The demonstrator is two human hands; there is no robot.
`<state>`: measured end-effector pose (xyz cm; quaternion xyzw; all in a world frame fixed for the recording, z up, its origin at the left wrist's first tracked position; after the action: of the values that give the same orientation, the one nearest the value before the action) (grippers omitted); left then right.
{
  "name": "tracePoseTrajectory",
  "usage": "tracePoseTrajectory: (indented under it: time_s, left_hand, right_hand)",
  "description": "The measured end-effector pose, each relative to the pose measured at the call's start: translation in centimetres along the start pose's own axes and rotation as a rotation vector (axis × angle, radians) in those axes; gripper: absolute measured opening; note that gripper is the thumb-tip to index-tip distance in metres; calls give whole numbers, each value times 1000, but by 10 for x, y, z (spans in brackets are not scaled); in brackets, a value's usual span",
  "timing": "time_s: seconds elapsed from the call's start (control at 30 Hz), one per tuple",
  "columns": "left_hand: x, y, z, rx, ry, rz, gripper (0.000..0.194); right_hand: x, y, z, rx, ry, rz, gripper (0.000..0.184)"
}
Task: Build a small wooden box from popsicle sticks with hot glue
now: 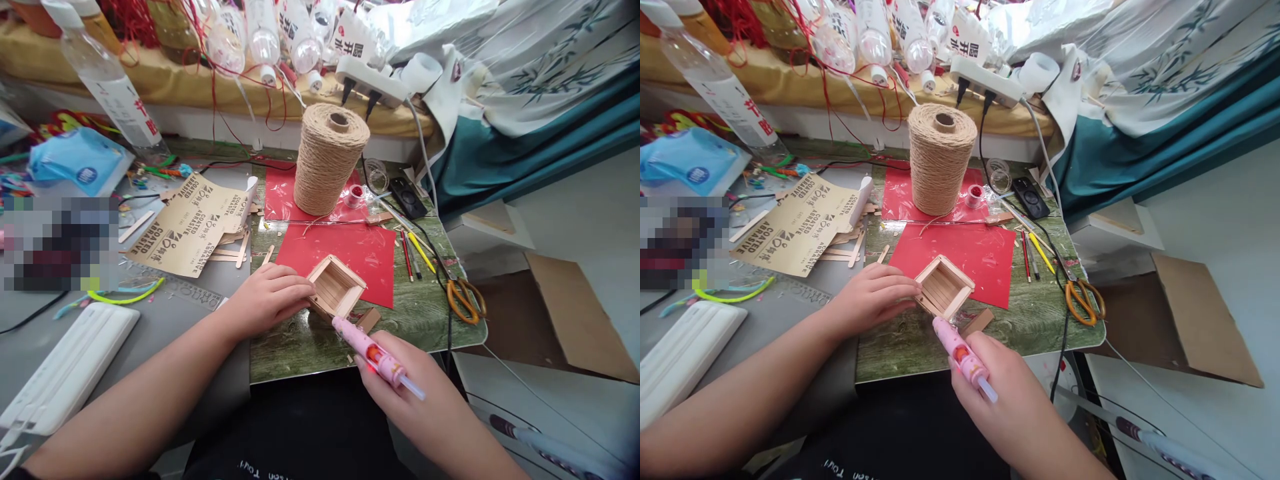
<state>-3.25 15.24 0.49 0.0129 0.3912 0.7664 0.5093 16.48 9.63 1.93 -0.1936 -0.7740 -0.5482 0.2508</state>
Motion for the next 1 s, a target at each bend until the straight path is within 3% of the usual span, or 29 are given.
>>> tracePoseTrajectory:
  time_s: [1.0]
  left_hand:
    - [2,-1,-2,-16,14,10,27]
  right_hand:
    - [16,3,5,-16,54,-87,27]
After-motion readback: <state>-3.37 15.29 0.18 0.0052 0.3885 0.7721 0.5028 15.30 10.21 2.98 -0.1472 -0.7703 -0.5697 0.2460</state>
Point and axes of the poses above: each hand's wrist, its own z-axis towards the middle knuckle, its own y-axis out of the back of the hand, x = y × z, the point moved 10 cm from there along z, towards the middle knuckle, and after that the axes turned 13 degrees about -x, right-handed, at the moved point
